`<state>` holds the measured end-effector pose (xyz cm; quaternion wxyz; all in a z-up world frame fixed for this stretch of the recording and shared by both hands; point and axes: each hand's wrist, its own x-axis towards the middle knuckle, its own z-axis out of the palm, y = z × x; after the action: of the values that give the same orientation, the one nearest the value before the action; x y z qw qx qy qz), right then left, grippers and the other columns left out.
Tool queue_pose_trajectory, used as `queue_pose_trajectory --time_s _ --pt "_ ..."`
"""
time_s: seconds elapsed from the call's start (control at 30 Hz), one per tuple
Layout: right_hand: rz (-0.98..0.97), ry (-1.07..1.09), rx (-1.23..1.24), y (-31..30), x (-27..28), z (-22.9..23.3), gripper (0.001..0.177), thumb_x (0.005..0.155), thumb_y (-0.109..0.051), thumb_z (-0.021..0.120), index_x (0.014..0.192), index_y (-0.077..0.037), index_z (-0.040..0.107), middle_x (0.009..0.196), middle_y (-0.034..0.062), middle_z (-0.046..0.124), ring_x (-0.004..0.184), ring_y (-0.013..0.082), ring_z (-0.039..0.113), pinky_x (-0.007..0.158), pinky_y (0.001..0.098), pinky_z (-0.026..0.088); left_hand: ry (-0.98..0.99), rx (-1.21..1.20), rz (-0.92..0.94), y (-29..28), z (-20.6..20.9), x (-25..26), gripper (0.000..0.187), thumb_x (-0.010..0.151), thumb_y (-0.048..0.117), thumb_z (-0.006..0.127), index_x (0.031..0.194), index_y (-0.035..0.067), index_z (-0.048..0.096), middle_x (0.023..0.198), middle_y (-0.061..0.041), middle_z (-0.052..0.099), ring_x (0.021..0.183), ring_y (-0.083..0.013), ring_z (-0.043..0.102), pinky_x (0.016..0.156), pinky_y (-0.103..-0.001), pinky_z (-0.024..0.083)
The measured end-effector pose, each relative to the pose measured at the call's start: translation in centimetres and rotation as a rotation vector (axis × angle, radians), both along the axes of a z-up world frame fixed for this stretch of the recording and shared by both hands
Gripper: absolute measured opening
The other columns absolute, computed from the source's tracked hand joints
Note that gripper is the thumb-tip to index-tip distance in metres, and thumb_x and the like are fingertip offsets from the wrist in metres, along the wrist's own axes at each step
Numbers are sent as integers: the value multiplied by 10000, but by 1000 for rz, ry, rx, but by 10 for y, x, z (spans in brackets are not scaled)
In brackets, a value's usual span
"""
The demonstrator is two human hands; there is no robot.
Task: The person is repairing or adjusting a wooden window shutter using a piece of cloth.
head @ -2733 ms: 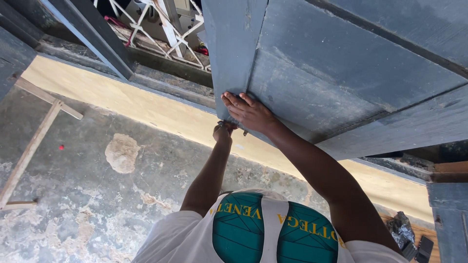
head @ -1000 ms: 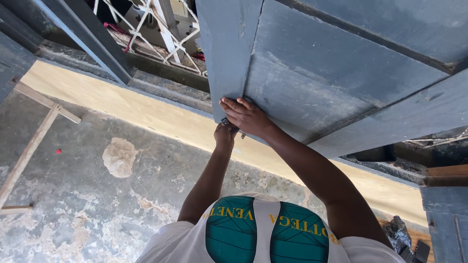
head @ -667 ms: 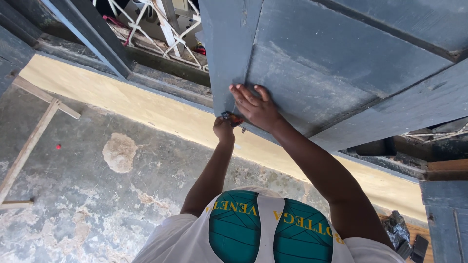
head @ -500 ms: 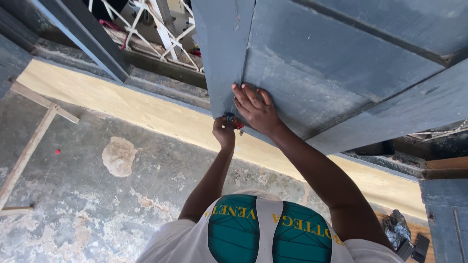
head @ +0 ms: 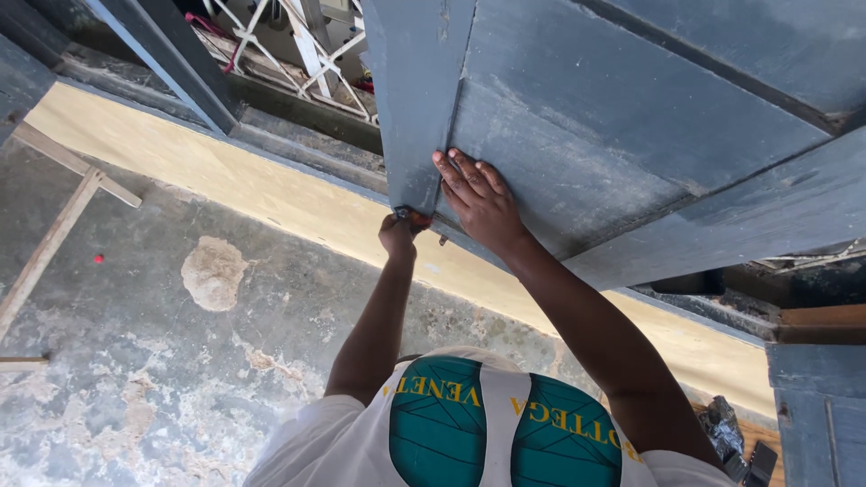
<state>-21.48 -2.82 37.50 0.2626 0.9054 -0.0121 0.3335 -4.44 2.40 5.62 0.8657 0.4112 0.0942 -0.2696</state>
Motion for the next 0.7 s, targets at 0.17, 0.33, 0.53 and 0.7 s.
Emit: queue_pose_trajectory --time_s 0.17,0.33,0.53,0.7 --pt "5 -16 6 -5 4 -5 208 1091 -227 590 1201 -171 757 1640 -2 462 1528 165 395 1269 383 218 -145 -40 -64 10 40 -19 104 891 -109 569 930 -45 641 874 -169 693 715 -263 709 652 -403 656" --pt "18 -28 28 -6 5 -8 209 1101 -230 600 1231 -182 757 1656 -9 443 1543 155 378 1289 377 199 -293 76 27 2 8 -12 135 878 -134 597 902 -9 644 897 -92 705 781 -156 670 693 -304 595" --pt "-28 16 -22 2 -8 -9 210 1088 -232 575 1177 -154 748 1653 22 448 1524 195 399 1252 404 215 -514 622 187 3 -50 -11 169 843 -87 646 956 21 710 889 -71 740 777 -124 655 691 -301 560" --pt "28 49 23 0 -24 4 270 1105 -238 573 1292 -128 734 1660 22 426 1548 180 378 1307 375 225 -66 399 74 -15 -71 -5 75 842 -51 713 852 -1 658 819 -101 691 672 -169 640 583 -336 564"
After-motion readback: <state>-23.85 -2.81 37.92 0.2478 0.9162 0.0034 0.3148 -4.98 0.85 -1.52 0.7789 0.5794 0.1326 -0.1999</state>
